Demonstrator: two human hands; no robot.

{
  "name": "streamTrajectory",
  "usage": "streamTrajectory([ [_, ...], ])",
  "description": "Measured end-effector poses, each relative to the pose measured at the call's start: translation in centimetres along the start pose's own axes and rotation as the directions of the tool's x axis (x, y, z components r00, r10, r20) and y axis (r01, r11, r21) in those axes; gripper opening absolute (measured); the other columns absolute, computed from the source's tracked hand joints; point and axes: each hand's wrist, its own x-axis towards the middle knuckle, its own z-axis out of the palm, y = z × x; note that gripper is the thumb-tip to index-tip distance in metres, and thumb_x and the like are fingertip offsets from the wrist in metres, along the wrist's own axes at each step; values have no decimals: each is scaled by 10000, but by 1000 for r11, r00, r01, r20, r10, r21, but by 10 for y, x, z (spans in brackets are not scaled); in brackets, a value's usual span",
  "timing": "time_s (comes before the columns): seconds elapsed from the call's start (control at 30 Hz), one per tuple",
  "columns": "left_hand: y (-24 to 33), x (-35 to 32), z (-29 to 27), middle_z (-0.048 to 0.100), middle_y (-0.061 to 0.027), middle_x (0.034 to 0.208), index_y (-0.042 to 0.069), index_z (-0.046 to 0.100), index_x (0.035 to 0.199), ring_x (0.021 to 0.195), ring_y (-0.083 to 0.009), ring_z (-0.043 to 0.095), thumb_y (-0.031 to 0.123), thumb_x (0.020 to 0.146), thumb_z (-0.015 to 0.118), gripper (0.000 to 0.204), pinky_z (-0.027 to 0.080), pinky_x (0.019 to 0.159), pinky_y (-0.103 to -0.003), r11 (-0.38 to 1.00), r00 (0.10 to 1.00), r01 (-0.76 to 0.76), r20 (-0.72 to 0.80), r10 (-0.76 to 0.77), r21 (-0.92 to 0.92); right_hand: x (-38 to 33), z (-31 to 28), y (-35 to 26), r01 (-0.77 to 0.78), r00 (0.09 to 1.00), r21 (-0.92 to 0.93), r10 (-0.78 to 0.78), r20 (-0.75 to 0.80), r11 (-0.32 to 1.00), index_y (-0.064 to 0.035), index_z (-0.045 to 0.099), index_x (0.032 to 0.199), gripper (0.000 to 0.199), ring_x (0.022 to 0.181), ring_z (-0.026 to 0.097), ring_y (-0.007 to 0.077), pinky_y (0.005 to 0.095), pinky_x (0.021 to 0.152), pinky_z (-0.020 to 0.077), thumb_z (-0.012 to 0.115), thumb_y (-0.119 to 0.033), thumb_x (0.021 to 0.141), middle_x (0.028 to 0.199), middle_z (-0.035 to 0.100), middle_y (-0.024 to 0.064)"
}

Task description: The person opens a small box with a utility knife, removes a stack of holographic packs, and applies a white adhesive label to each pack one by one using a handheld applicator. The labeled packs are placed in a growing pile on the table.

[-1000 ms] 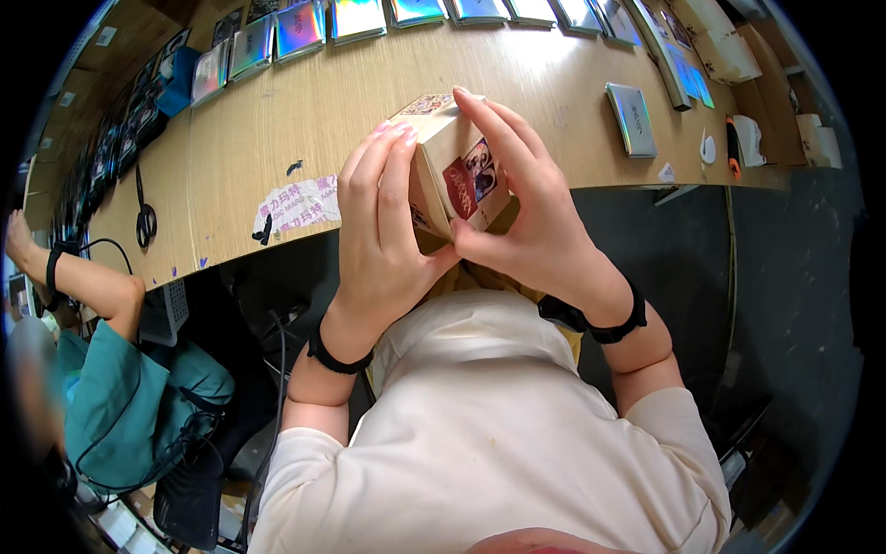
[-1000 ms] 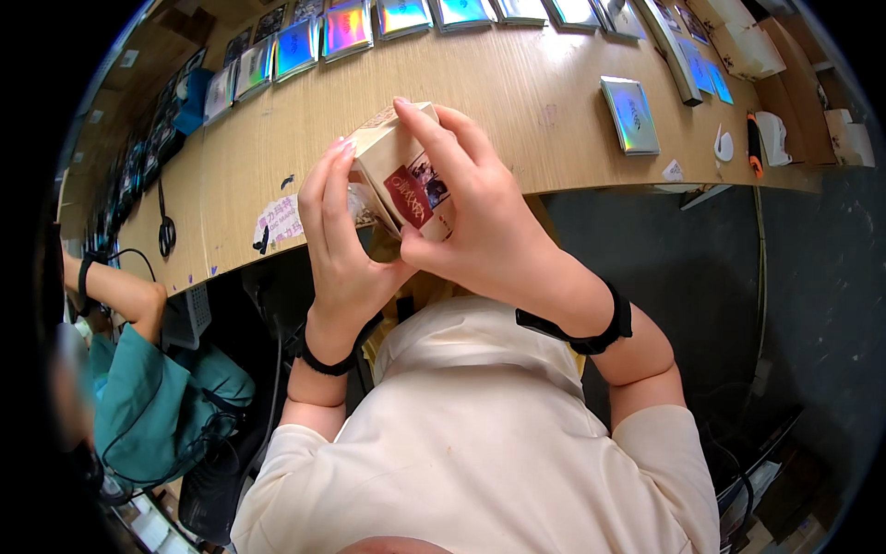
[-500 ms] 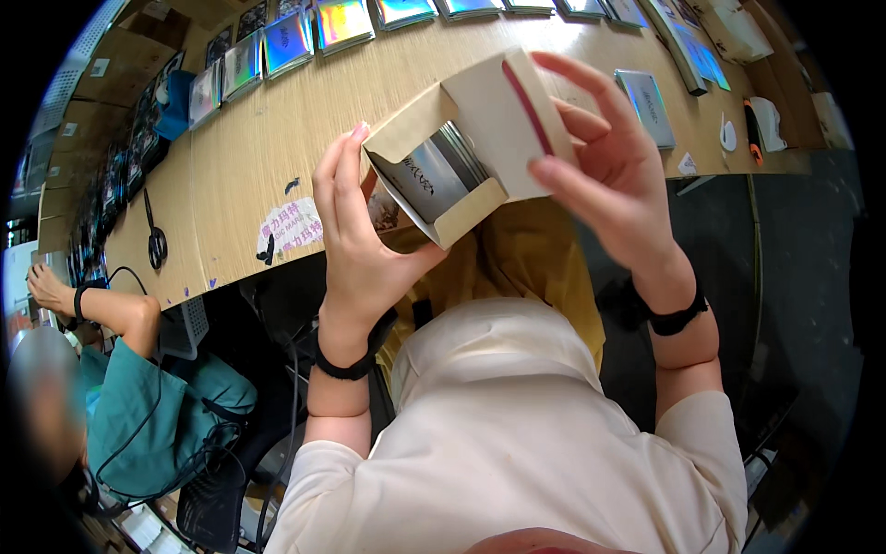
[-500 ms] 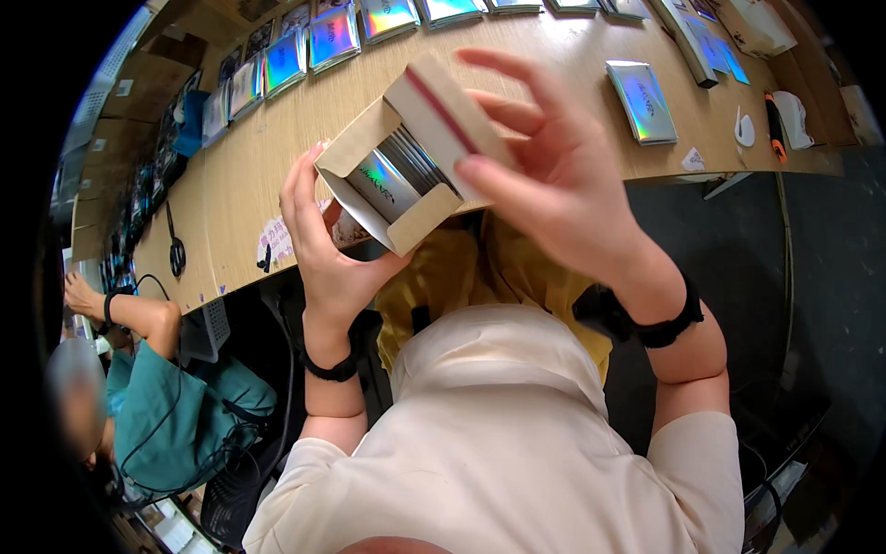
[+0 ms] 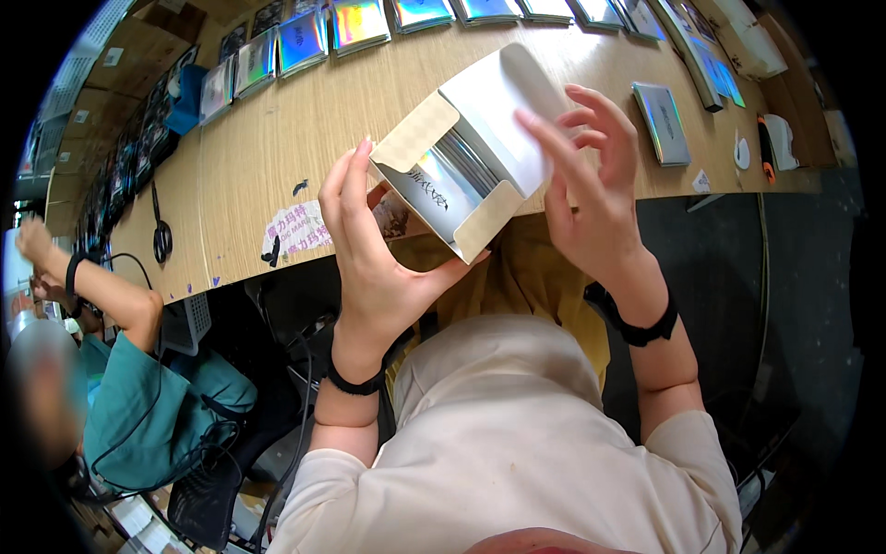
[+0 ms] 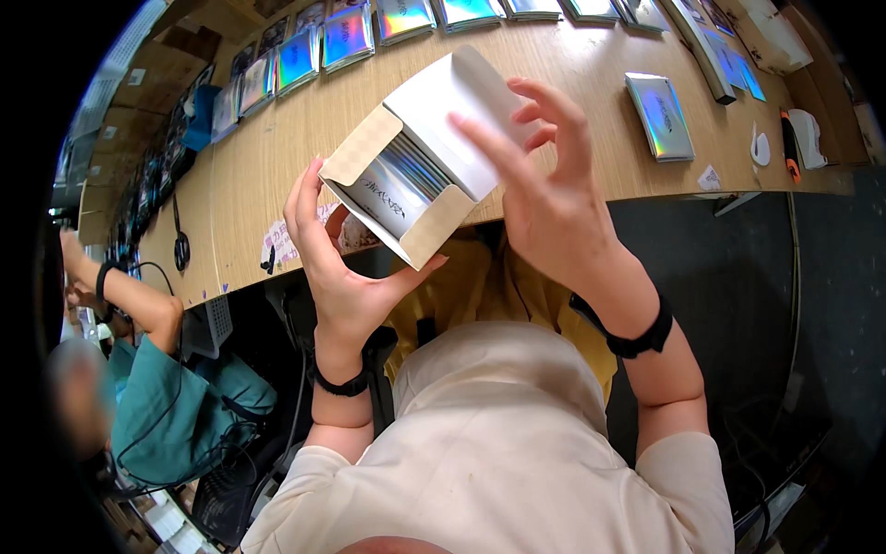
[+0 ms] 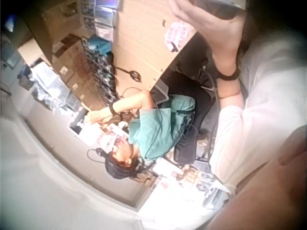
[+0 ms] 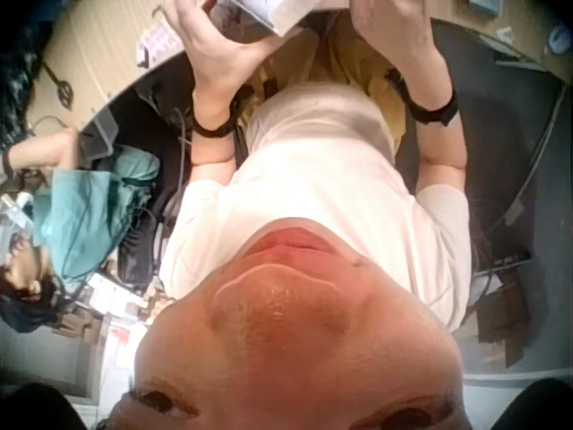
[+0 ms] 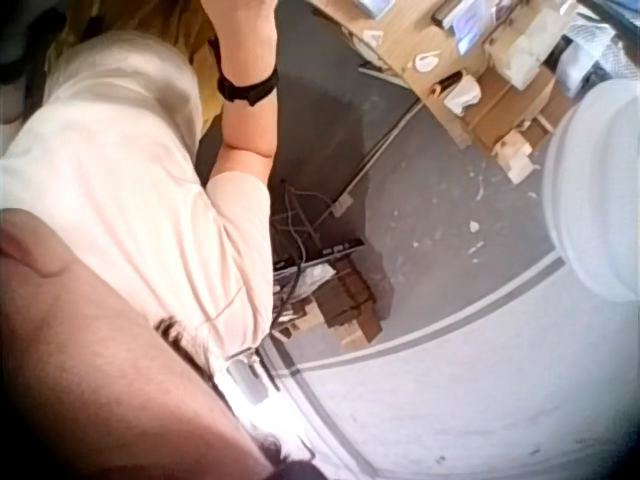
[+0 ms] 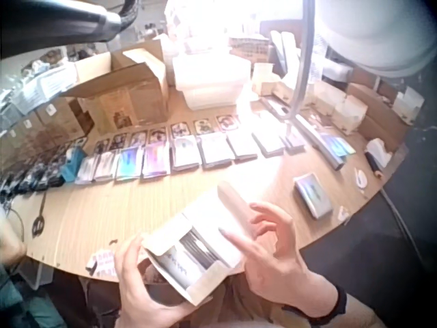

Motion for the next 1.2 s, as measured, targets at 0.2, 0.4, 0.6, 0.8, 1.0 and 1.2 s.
streamTrajectory([
  [0.2,-7,2,-10,397,-165,1315,7,337,1360,1198,-282,437,350,504,925,1094,435,953,-385,996,999,33,2,-33,-80,2,-17,-28,110,943,-86,-77,323,990,-124,617,1135,424,1180,426,308,419,976,361,638,30,740,1314,459,71],
  [0.4,1,20,-18,661,-114,895,-21,584,1073,794,-188,659,95,702,817,453,545,724,-301,919,931,323,-100,-352,-225,4,-9,-14,344,935,-29,-340,104,938,-57,598,879,210,981,563,266,375,829,447,686,-29,690,1058,600,75],
  [0.6,-2,25,-26,683,-112,795,-7,636,1077,674,-135,657,60,776,748,328,542,641,-245,973,965,228,-144,-219,48,-6,-6,-10,475,877,-183,-480,17,861,4,626,748,154,873,597,225,335,732,471,680,-44,613,915,666,81],
  [0.8,-24,32,-34,663,-57,742,-25,631,1115,621,-68,595,36,889,624,234,503,571,-214,811,875,411,-71,-479,-415,-20,-5,0,444,896,-139,-441,52,885,48,674,867,262,894,604,229,327,738,472,670,-33,618,1044,674,106],
  [1.0,-29,22,-37,634,-95,1015,-19,546,1248,891,-103,596,71,825,706,461,502,753,-238,660,895,432,199,-400,-615,-29,-6,-12,253,965,-35,-250,75,967,62,680,934,288,903,590,262,328,742,483,716,-51,671,1116,652,130],
  [1.2,-38,13,-36,493,-141,1324,51,440,1365,1210,-281,487,22,578,833,880,403,1002,-344,907,876,380,385,-290,-181,-15,-9,-35,68,998,1,-68,16,998,5,663,910,258,871,570,277,347,731,497,754,-19,669,1058,658,110],
])
